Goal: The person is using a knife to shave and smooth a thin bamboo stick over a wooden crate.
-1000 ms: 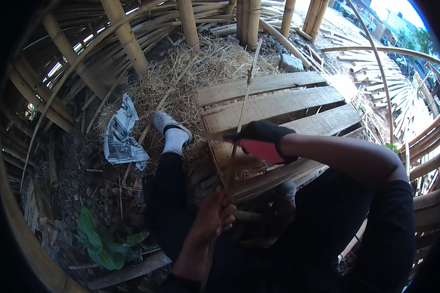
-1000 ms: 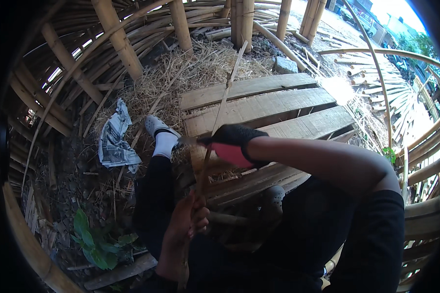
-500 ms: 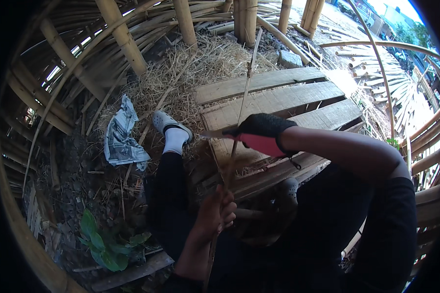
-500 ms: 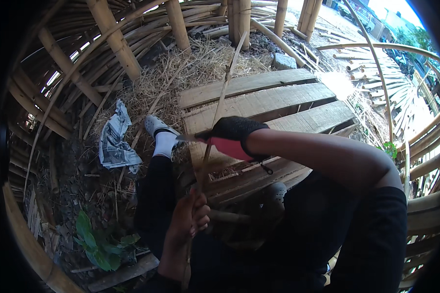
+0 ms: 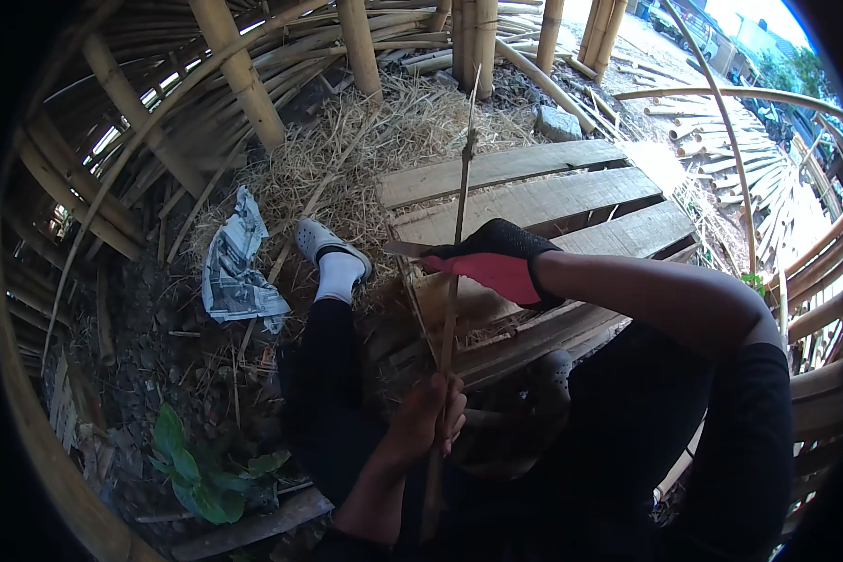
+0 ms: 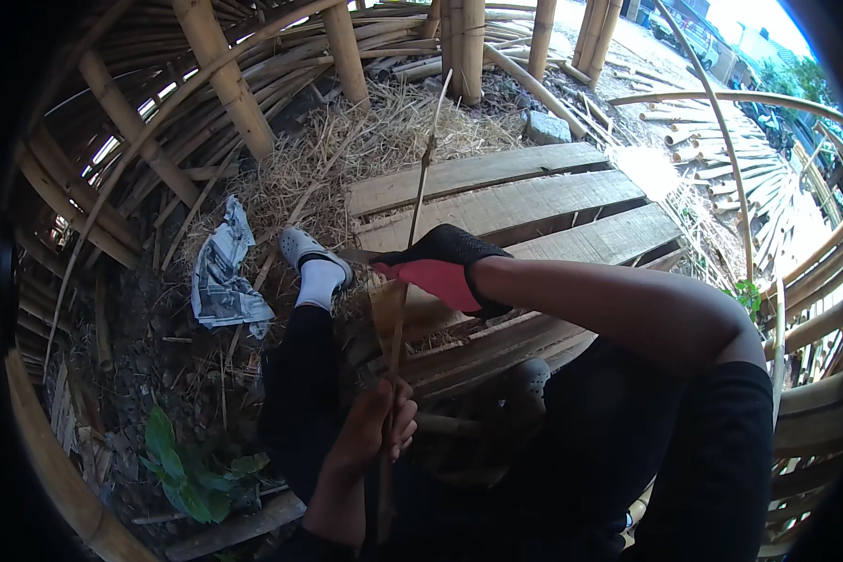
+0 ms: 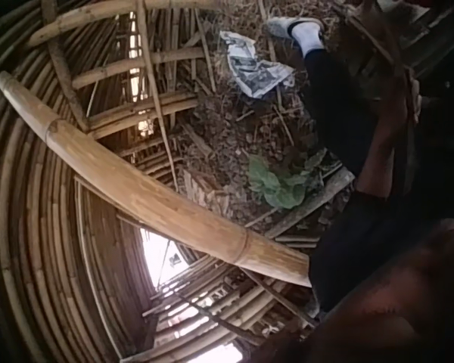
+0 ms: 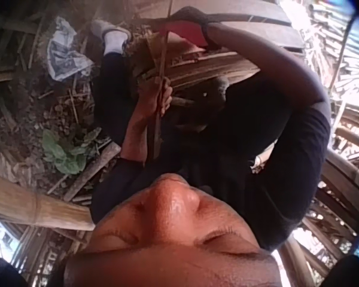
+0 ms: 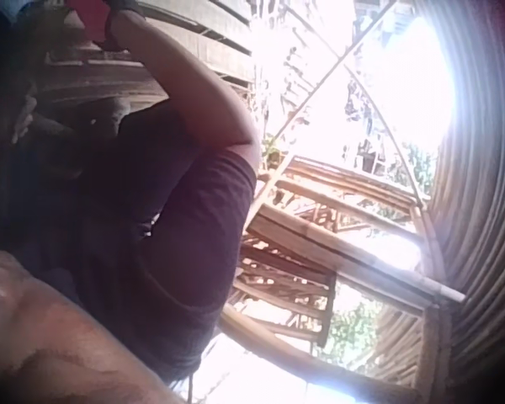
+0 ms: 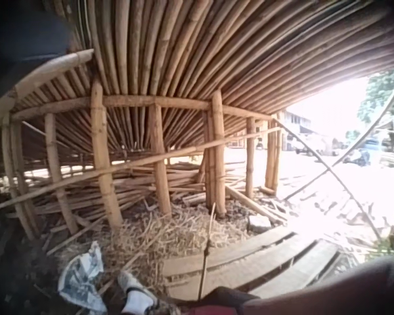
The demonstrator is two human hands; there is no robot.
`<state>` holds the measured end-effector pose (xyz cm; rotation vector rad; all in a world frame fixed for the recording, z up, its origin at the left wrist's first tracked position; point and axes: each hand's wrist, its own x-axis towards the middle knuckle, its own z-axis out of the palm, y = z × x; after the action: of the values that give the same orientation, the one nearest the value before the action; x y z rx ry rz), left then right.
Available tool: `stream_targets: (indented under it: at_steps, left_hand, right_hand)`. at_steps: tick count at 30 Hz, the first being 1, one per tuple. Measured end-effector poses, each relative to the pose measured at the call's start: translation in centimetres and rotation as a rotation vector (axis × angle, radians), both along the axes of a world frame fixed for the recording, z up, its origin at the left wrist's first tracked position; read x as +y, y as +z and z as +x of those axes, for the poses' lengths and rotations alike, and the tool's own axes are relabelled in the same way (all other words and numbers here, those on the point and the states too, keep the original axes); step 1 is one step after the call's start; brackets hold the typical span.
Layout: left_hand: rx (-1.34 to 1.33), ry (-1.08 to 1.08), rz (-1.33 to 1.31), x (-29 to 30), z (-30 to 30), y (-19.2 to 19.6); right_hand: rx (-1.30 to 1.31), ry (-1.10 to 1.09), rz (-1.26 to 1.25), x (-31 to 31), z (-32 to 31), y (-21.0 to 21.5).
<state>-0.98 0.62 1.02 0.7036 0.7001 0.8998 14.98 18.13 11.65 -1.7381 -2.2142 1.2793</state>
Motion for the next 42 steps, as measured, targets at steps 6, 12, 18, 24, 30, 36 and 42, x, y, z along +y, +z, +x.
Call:
stream_targets:
  at_steps: [6, 12, 18, 24, 30, 36, 42]
  left_hand:
    - [-0.095, -0.027, -0.018, 0.1, -0.3, -0.1]
    - [-0.005, -0.009, -0.095, -0.2, -0.7, 0.1]
    - [0.135, -0.027, -0.097, -0.2, -1.0, -0.1]
    - [0.036, 0.078, -0.145, -0.3, -0.5, 1.1]
    - [0.109, 0.163, -0.147, -0.5, -0.4, 0.7]
    - [-0.043, 0.089, -0.150, -0.4, -0.8, 0.0]
    - [0.146, 0.268, -0.377, -0.5, -0.3, 1.2]
  right_hand:
    - [0.233, -0.047, -0.113, 0.7, 0.2, -0.4]
    - [0.436, -0.312, 0.117, 3.8, 0.4, -0.2]
    - [0.347, -0.264, 0.005, 5.0, 2.1, 2.7]
    - [0.214, -0.165, 0.167, 6.7, 3.9, 2.0]
    - [-0.038, 0.178, -0.008, 1.1, 1.3, 1.1]
    - [0.110, -0.069, -0.128, 3.9, 3.6, 1.0]
    - [-0.105, 0.310, -0.262, -1.1, 0.6, 1.5]
